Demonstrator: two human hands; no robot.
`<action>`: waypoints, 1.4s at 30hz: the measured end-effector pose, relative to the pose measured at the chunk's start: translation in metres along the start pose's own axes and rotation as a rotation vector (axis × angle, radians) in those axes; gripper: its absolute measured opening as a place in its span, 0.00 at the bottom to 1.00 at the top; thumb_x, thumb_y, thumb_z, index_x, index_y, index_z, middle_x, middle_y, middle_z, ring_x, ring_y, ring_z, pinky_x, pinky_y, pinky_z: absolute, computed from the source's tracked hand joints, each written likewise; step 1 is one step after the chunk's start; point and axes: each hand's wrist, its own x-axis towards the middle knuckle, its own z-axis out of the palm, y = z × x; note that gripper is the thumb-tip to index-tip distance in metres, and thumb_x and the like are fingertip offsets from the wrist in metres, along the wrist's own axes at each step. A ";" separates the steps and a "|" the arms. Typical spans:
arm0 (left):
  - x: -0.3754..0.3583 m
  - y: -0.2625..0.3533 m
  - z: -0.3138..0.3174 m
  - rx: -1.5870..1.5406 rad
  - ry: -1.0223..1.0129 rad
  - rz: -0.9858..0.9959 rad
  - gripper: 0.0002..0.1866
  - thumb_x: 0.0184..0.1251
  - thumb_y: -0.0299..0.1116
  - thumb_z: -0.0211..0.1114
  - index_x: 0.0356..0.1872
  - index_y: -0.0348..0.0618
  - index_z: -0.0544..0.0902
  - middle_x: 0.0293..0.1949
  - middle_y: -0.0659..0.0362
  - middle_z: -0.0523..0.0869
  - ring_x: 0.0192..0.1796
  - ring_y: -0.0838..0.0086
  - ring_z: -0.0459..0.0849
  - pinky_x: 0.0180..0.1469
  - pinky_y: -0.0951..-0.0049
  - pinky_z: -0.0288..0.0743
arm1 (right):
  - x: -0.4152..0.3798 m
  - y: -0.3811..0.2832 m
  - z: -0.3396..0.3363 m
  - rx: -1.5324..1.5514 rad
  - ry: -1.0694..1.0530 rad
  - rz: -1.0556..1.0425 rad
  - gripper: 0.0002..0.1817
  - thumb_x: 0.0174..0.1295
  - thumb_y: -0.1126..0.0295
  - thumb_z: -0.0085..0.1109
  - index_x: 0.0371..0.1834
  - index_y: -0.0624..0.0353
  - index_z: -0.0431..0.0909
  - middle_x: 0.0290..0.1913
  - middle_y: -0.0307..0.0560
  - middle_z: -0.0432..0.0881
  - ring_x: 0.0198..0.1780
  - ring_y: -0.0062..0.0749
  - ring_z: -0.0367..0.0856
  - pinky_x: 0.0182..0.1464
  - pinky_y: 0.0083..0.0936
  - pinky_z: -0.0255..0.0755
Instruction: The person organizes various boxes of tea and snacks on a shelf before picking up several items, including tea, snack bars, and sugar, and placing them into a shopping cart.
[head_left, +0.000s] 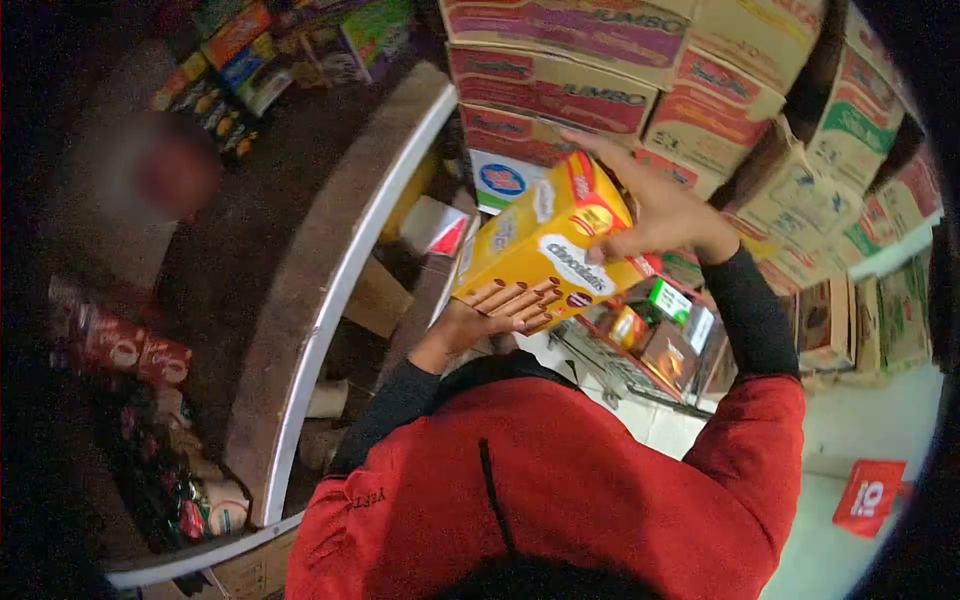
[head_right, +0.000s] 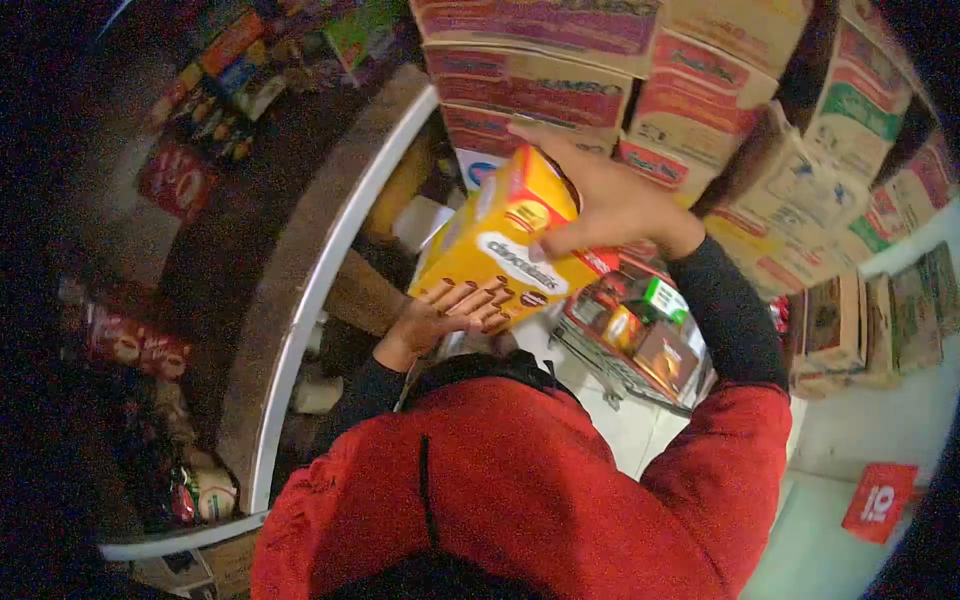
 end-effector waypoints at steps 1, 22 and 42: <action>0.007 0.000 0.004 0.284 0.000 0.011 0.25 0.65 0.43 0.61 0.64 0.68 0.70 0.68 0.69 0.68 0.71 0.73 0.62 0.74 0.60 0.48 | -0.015 -0.001 0.002 0.085 -0.017 0.152 0.56 0.39 0.60 0.75 0.73 0.57 0.51 0.66 0.52 0.63 0.66 0.37 0.64 0.67 0.31 0.56; -0.152 0.083 -0.089 1.347 1.187 -0.214 0.32 0.66 0.45 0.59 0.66 0.38 0.64 0.65 0.41 0.67 0.69 0.47 0.61 0.70 0.54 0.53 | -0.251 0.321 0.192 -0.422 0.669 0.895 0.28 0.48 0.54 0.71 0.46 0.62 0.73 0.35 0.53 0.82 0.31 0.46 0.81 0.29 0.42 0.72; -0.145 0.093 -0.079 1.318 1.238 -0.382 0.33 0.67 0.52 0.54 0.65 0.36 0.66 0.67 0.42 0.63 0.69 0.43 0.58 0.69 0.43 0.49 | 0.085 0.044 0.020 0.134 0.213 -0.285 0.44 0.38 0.59 0.73 0.57 0.68 0.61 0.39 0.47 0.73 0.40 0.36 0.70 0.48 0.34 0.67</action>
